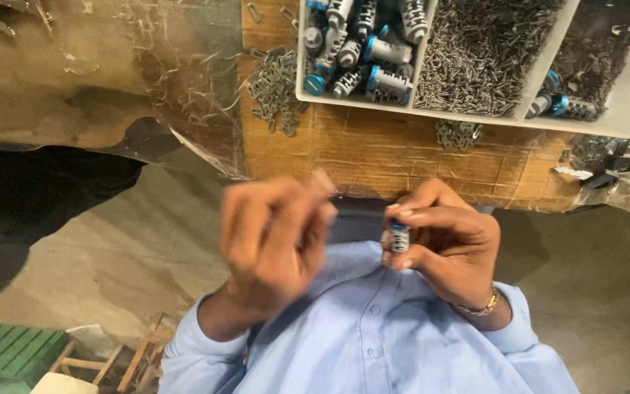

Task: The person assembles small cylindrical key components by inserting metal pins into a plastic housing with a blue ring. They repeatedly pick up pins from a compartmentalized tray and insert them one at a time, then rotate and inspect the assembled cylinder.

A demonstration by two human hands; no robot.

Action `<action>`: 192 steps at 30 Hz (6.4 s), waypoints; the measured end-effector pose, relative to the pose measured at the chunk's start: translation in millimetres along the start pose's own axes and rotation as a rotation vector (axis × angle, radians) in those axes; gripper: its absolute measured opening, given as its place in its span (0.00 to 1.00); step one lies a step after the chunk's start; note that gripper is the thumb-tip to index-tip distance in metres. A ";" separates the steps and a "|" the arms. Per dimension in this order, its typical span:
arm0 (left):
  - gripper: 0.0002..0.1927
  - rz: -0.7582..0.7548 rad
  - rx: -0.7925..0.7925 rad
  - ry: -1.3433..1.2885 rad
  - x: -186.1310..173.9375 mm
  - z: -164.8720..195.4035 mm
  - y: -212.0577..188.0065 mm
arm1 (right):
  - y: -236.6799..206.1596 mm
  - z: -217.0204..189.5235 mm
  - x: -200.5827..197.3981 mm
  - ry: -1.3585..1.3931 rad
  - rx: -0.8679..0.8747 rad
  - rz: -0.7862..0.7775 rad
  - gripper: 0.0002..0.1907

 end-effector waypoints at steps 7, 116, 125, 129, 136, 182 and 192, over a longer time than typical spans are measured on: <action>0.21 -0.068 0.171 0.182 4.1 -18.9 -2.9 | -9.7 -9.1 -12.1 0.041 -0.036 0.058 0.20; 0.15 0.026 0.137 0.242 3.1 -12.3 5.1 | -12.9 -6.2 -17.5 0.100 0.029 0.082 0.19; 0.14 -0.125 0.162 -0.369 22.1 18.3 13.0 | -12.8 -6.6 -20.5 0.084 0.029 0.179 0.20; 0.15 -0.186 0.304 -0.483 40.6 39.9 28.3 | -19.3 -12.1 -24.8 -0.009 0.017 0.171 0.20; 0.13 -0.536 0.035 -0.850 52.9 33.8 20.5 | -27.6 -6.6 -33.6 0.066 0.245 0.113 0.15; 0.16 -0.300 0.362 -0.422 55.7 46.3 21.9 | -25.6 -15.2 -38.8 -0.109 -0.044 0.224 0.21; 0.21 -0.772 -0.722 -1.368 107.0 52.3 19.6 | -36.9 -67.7 -45.6 -0.817 -0.326 -0.081 0.19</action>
Point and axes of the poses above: each hand's wrist, its own y-axis towards the middle knuckle, its own x-axis out of the palm, z = x × y, the point moved 4 cm from there along y, towards the middle knuckle, and after that the axes turned 2 degrees about -x, right-handed, at the moved point
